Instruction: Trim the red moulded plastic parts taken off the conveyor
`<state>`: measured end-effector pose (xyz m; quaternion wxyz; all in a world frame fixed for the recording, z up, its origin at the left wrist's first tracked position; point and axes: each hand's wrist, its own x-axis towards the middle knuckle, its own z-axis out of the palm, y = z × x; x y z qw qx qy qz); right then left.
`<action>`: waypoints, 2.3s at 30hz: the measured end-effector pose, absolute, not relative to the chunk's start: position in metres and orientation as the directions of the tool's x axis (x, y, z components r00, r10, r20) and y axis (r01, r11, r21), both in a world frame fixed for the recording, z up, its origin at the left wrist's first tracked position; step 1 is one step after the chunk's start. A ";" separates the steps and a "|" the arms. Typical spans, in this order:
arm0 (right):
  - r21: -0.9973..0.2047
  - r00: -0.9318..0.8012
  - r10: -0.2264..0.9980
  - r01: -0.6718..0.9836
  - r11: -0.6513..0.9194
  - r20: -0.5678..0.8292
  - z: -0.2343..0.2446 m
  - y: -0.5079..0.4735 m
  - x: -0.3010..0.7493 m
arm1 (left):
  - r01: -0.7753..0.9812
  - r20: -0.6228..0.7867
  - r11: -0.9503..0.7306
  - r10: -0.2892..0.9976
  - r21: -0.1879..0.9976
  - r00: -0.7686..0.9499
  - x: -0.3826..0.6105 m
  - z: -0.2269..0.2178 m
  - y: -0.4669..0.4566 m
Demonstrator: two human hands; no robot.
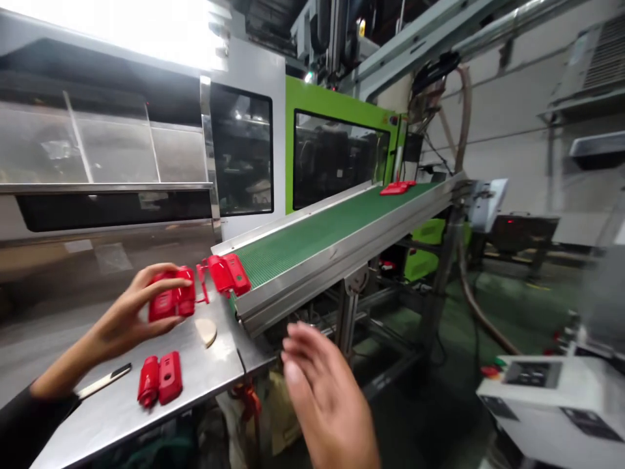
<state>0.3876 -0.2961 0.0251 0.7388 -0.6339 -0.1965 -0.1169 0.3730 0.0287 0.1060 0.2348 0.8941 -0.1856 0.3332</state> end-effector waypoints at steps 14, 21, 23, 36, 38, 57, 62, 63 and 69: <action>-0.930 0.336 0.935 -0.295 0.220 0.114 0.036 -0.131 0.354 | -0.554 0.576 -0.161 0.294 0.817 0.763 0.188 0.035 0.071; -0.931 0.381 0.924 -0.325 0.165 0.030 0.027 -0.129 0.347 | -0.226 0.068 0.609 0.272 0.760 0.960 0.200 0.021 0.054; -0.931 0.404 0.914 -0.324 0.167 0.023 0.025 -0.133 0.350 | -0.207 0.074 0.670 0.222 0.713 0.972 0.201 0.015 0.054; -0.914 0.341 0.940 -0.384 0.134 -0.006 0.015 -0.141 0.343 | -0.072 0.100 0.753 0.008 0.654 0.995 0.197 -0.005 0.054; -0.912 0.333 0.943 -0.389 0.133 -0.005 0.018 -0.141 0.341 | -0.063 0.081 0.759 0.014 0.648 0.997 0.194 -0.008 0.054; -0.977 0.199 0.969 -0.125 0.174 0.147 0.018 -0.157 0.323 | -0.233 0.260 0.187 -0.137 0.954 0.956 0.166 0.017 0.089; -0.944 0.189 0.966 -0.249 0.219 0.174 0.025 -0.152 0.318 | -0.150 0.137 0.659 0.072 0.737 0.988 0.164 -0.015 0.071; -0.940 0.190 0.965 -0.257 0.226 0.180 0.028 -0.150 0.316 | -0.140 0.082 0.743 0.114 0.655 0.990 0.165 -0.030 0.067; -0.881 0.131 0.965 -0.395 0.261 0.228 0.039 -0.139 0.297 | -0.257 -0.026 0.867 0.295 0.428 0.955 0.181 -0.112 0.030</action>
